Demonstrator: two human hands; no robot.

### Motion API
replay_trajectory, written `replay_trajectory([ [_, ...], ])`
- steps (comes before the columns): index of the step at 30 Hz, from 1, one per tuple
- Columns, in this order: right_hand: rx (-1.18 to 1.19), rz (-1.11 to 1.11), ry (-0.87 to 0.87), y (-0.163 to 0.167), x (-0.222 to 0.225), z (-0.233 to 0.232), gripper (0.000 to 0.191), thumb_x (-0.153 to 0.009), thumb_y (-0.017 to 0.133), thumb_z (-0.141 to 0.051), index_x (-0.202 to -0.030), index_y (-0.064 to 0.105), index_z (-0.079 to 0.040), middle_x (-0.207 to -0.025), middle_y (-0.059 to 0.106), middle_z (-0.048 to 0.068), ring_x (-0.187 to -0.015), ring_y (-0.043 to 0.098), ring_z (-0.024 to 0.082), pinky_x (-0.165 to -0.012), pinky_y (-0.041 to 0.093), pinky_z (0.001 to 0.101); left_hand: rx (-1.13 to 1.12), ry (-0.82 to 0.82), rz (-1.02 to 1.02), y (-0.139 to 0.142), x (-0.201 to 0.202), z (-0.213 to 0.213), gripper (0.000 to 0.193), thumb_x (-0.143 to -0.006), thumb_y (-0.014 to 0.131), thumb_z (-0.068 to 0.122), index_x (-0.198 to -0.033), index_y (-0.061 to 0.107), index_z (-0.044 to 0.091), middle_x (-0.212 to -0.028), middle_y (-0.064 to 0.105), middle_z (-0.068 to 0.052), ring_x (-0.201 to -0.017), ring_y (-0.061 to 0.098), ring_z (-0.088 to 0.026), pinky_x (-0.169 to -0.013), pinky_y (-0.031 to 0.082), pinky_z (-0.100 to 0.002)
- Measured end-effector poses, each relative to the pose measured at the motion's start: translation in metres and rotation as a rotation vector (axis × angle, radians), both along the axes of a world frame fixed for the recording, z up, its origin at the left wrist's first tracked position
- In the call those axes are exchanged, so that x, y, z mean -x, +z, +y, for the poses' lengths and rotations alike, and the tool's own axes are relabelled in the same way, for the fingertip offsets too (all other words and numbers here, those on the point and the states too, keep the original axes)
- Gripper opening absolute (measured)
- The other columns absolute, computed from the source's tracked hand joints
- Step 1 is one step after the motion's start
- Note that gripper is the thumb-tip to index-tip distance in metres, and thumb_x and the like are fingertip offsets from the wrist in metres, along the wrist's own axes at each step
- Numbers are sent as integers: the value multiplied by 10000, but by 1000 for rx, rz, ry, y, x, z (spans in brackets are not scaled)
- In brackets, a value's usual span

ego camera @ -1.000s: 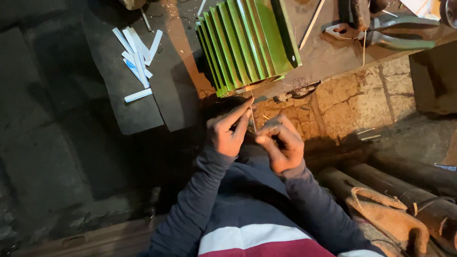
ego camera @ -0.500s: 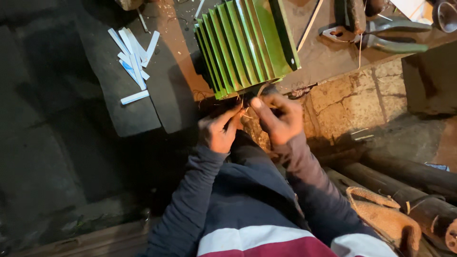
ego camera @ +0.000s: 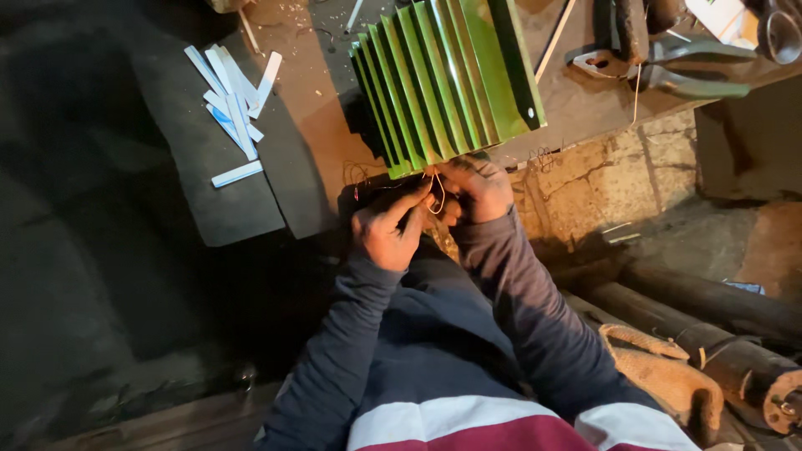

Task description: The person hammers a cylindrical drift into the opening of a green finned metal housing resting on a workbench, then twists and ties wire around the housing's edge by hand. They hammer the fitting again, reposition the housing, and continue tying and tightening the wire around it.

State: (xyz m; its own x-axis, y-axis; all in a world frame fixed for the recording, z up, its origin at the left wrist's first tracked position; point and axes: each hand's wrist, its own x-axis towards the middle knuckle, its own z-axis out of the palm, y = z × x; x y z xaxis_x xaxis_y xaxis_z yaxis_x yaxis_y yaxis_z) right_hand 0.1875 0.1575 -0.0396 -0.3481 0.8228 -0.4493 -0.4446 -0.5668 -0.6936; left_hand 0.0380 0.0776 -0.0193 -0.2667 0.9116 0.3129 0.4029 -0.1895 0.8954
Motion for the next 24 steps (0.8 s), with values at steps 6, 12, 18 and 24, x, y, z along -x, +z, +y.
replay_trajectory([
  [6, 157, 122, 23, 10, -1, 1, 189, -1008, 614, -156, -989, 685, 17, -636, 463, -23, -421, 398, 123, -384, 296, 303, -65, 13, 38, -2, 1, 2, 232, -940, 729, 43, -1169, 751, 71, -1051, 766, -146, -952, 769, -288, -858, 602, -350],
  [12, 180, 59, 45, 31, 3, -6, 185, -1015, 621, -157, -981, 680, 15, -613, 444, -29, -415, 379, 124, -398, 299, 310, -51, 30, 36, -7, 0, 1, 224, -921, 740, 44, -1142, 760, 74, -1007, 760, -153, -908, 766, -291, -826, 601, -353],
  [18, 244, 103, -2, 34, 8, -10, 182, -1004, 620, -169, -1003, 678, 4, -632, 456, -41, -434, 392, 111, -407, 290, 287, 49, 23, -26, -8, 1, 0, 195, -911, 745, 27, -1102, 763, 57, -937, 763, -141, -830, 773, -276, -768, 600, -347],
  [24, 311, 294, -15, 14, 5, -5, 169, -1009, 603, -182, -1005, 660, -22, -664, 471, -43, -462, 388, 107, -437, 292, 279, -81, 47, 48, -6, 0, 2, 195, -894, 764, 12, -1085, 748, 43, -1011, 763, -155, -909, 767, -301, -815, 605, -351],
])
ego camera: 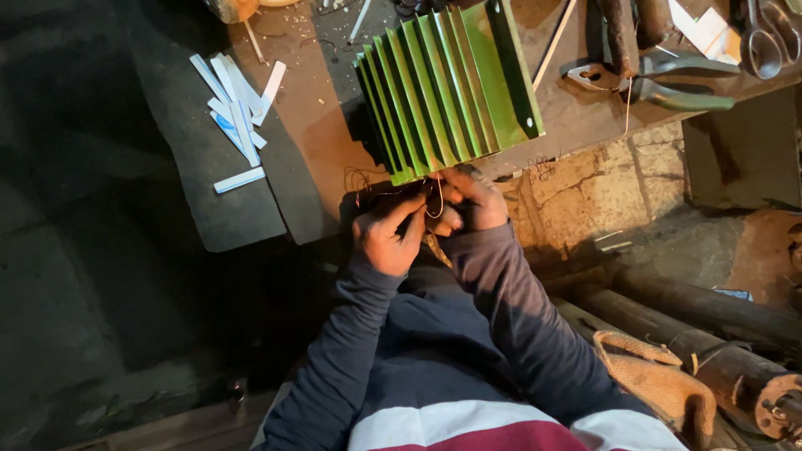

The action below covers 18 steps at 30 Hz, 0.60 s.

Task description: The person hammers a cylindrical drift into the opening of a green finned metal housing resting on a workbench, then twists and ties wire around the housing's edge by hand. They hammer the fitting again, reposition the housing, and continue tying and tightening the wire around it.

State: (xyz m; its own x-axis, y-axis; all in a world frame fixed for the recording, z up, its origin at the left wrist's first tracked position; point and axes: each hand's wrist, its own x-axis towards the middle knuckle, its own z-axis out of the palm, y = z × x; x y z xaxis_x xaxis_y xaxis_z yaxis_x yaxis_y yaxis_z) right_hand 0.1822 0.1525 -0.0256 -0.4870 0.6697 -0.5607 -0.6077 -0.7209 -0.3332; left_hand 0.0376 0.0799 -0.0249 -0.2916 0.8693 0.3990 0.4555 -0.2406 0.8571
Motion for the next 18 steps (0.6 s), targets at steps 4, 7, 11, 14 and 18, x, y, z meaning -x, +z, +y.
replay_trajectory([
  [4, 8, 143, -19, -7, -1, -1, 123, -1025, 606, -163, -937, 603, -77, -698, 474, -48, -480, 378, 111, -463, 297, 279, 24, 3, 0, 0, 0, -1, 197, -887, 765, 14, -1081, 755, 38, -1006, 764, -153, -904, 769, -296, -805, 606, -344],
  [7, -55, 102, -91, -6, 2, -2, 212, -1019, 609, -154, -823, 549, -100, -703, 503, -24, -469, 400, 120, -460, 326, 304, 43, 5, 4, 0, -1, -2, 185, -887, 771, 21, -1071, 763, 41, -1007, 768, -152, -899, 771, -292, -802, 604, -342],
  [11, -250, -311, -210, -1, 14, -4, 199, -976, 635, -111, -787, 606, -58, -656, 590, 49, -441, 482, 146, -398, 364, 320, 84, 3, -36, 1, -1, -1, 193, -897, 773, 38, -1090, 772, 47, -1004, 772, -147, -882, 784, -267, -786, 612, -329],
  [14, -288, -408, -259, 3, 20, -4, 160, -958, 656, -96, -810, 662, -36, -690, 653, 82, -443, 516, 146, -387, 374, 301, -21, -8, -16, 4, -1, 1, 203, -914, 762, 39, -1116, 751, 42, -1059, 763, -160, -961, 770, -288, -854, 609, -350],
  [18, -253, -458, -266, 7, 17, -4, 205, -976, 663, -141, -794, 656, -46, -690, 667, 63, -419, 511, 137, -364, 380, 292, -18, -24, -23, 9, 0, 2, 197, -927, 758, 44, -1124, 759, 44, -1039, 764, -156, -944, 768, -281, -853, 602, -351],
])
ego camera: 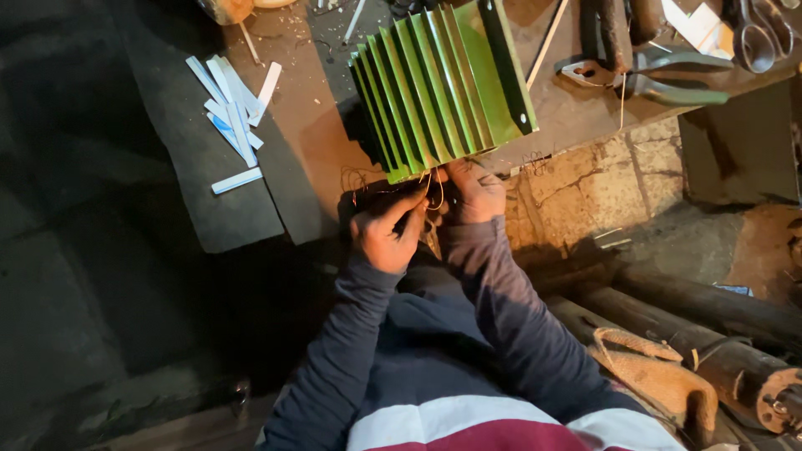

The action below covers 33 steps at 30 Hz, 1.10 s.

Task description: The person hammers a cylindrical drift into the opening of a green finned metal housing resting on a workbench, then twists and ties wire around the housing's edge by hand. They hammer the fitting again, reposition the housing, and continue tying and tightening the wire around it.

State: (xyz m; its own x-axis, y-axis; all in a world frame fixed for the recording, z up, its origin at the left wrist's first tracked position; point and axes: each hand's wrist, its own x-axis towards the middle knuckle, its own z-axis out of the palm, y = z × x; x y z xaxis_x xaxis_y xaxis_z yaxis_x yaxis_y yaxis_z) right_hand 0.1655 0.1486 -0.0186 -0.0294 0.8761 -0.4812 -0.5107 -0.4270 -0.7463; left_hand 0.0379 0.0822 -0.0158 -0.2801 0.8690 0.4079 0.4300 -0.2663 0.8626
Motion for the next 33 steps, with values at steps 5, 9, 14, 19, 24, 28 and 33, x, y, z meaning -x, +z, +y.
replay_trajectory([
  [5, -220, -181, 92, 13, -26, -9, 285, -1063, 643, -224, -855, 653, -30, -636, 612, 37, -446, 502, 123, -429, 395, 307, 145, 5, -26, 3, 0, -1, 176, -909, 803, 84, -1082, 788, 53, -877, 767, -130, -782, 761, -252, -743, 589, -328],
  [9, -833, -761, 311, 26, -44, -13, 203, -1030, 626, -149, -1164, 645, 2, -724, 626, 56, -551, 572, 147, -531, 442, 323, 50, 22, 22, 5, 0, -1, 170, -922, 779, 74, -1090, 766, 49, -964, 765, -150, -859, 769, -262, -781, 594, -323],
  [14, -1161, -1227, 565, 34, -42, 1, 469, -866, 648, -68, -1330, 643, 2, -751, 626, 162, -634, 628, 324, -581, 483, 407, 16, -12, -20, 9, 1, 0, 162, -947, 748, 54, -1109, 755, 45, -988, 770, -150, -874, 786, -250, -790, 605, -314],
  [19, -1077, -1159, 488, 36, -45, 0, 485, -888, 633, -39, -1372, 620, -8, -765, 605, 178, -669, 643, 337, -618, 496, 420, 86, 15, -28, 11, 0, 0, 161, -922, 769, 59, -1081, 767, 38, -933, 767, -148, -832, 778, -243, -766, 596, -316],
  [24, -1158, -1217, 587, 30, -45, -4, 526, -856, 654, -61, -1378, 621, -4, -837, 685, 150, -698, 669, 337, -630, 520, 418, 96, 23, -47, 13, -2, 0, 165, -932, 775, 83, -1093, 765, 44, -937, 771, -144, -837, 782, -232, -771, 597, -316],
  [28, -1105, -1211, 522, 28, -42, -3, 540, -856, 667, -69, -1387, 611, 11, -775, 659, 150, -673, 658, 343, -617, 510, 429, 122, 17, -62, 15, -3, 0, 171, -951, 768, 94, -1114, 759, 43, -952, 776, -139, -837, 787, -213, -757, 595, -310],
  [33, -1138, -1258, 560, 33, -40, -6, 505, -865, 662, -85, -1369, 635, -54, -848, 689, 157, -701, 669, 339, -622, 520, 422, 161, 46, -109, 17, -7, 1, 155, -949, 767, 92, -1093, 761, 35, -956, 783, -134, -763, 783, -179, -702, 591, -291],
])
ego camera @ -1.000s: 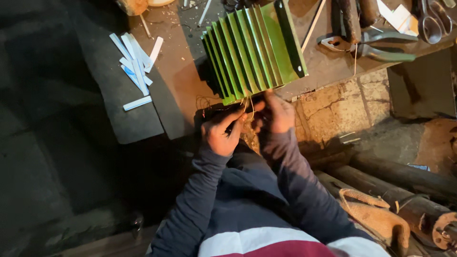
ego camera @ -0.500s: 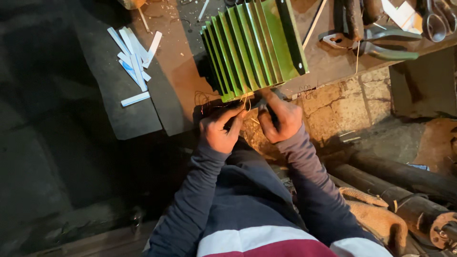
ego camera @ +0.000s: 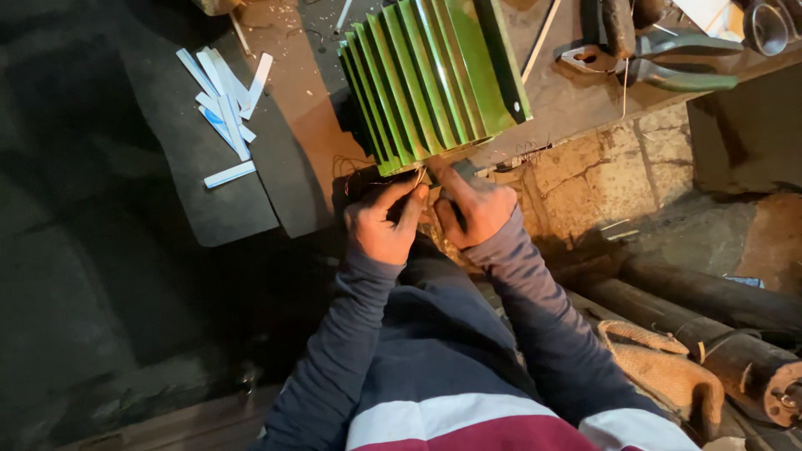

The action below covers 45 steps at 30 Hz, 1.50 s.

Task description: The person hammers a cylindrical drift into the opening of a green finned metal housing resting on a workbench, then twists and ties wire around the housing's edge by hand. They hammer the fitting again, reposition the housing, and continue tying and tightening the wire around it.

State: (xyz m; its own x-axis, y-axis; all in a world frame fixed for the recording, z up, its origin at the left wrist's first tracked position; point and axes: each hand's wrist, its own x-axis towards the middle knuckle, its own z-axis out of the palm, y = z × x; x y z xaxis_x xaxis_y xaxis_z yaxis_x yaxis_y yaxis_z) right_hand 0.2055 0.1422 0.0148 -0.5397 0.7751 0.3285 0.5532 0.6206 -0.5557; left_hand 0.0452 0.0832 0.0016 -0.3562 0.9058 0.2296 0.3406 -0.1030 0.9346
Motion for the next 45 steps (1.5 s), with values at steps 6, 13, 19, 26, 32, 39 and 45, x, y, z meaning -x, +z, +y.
replay_trajectory([
  [6, -9, -4, -1, 7, 3, -2, 537, -864, 669, -95, -1397, 623, -47, -797, 672, 136, -679, 660, 334, -607, 512, 425, 123, 4, -57, 3, -3, 3, 152, -934, 776, 101, -1074, 775, 41, -786, 778, -101, -673, 772, -149, -643, 569, -268],
  [13, -26, 39, -12, 9, 5, -3, 544, -859, 645, -72, -1403, 625, -64, -751, 632, 125, -657, 649, 326, -622, 514, 428, 140, 14, -46, -7, -6, -1, 189, -928, 783, 102, -1094, 770, 13, -814, 774, -122, -670, 723, -112, -632, 548, -263],
  [19, -14, 267, 3, 8, 1, -4, 505, -878, 635, 4, -1382, 605, -5, -874, 671, 180, -744, 690, 324, -690, 545, 376, 141, -40, -207, -20, -2, -6, 188, -954, 710, 65, -1124, 744, -7, -891, 789, -115, -741, 741, -106, -674, 566, -248],
  [26, 32, 235, -6, 4, 3, -1, 496, -863, 652, 1, -1357, 617, 42, -815, 654, 180, -697, 669, 337, -653, 522, 395, 143, -122, -134, -11, 10, -9, 244, -959, 653, 66, -1178, 749, 19, -940, 798, -101, -845, 770, -128, -753, 589, -259],
  [32, -30, 141, -9, 0, 4, 3, 461, -866, 690, -48, -1321, 648, 17, -788, 657, 161, -665, 647, 347, -601, 494, 421, 104, -119, -74, -2, 11, -5, 213, -974, 675, 81, -1168, 742, 23, -886, 790, -93, -815, 786, -128, -749, 592, -264],
  [39, 6, 295, -60, -3, -2, 2, 471, -867, 649, 9, -1336, 618, 19, -792, 610, 172, -694, 654, 345, -628, 496, 397, 122, -108, -119, 1, 8, -4, 197, -948, 701, 52, -1130, 731, -17, -878, 786, -109, -769, 771, -152, -719, 593, -272],
  [45, 59, 276, -78, -2, 2, 1, 456, -843, 653, 6, -1298, 639, 29, -789, 617, 181, -694, 657, 355, -632, 503, 403, 86, -90, -114, -8, 9, -8, 145, -960, 671, 22, -1083, 718, -38, -866, 780, -99, -749, 769, -132, -710, 594, -259],
])
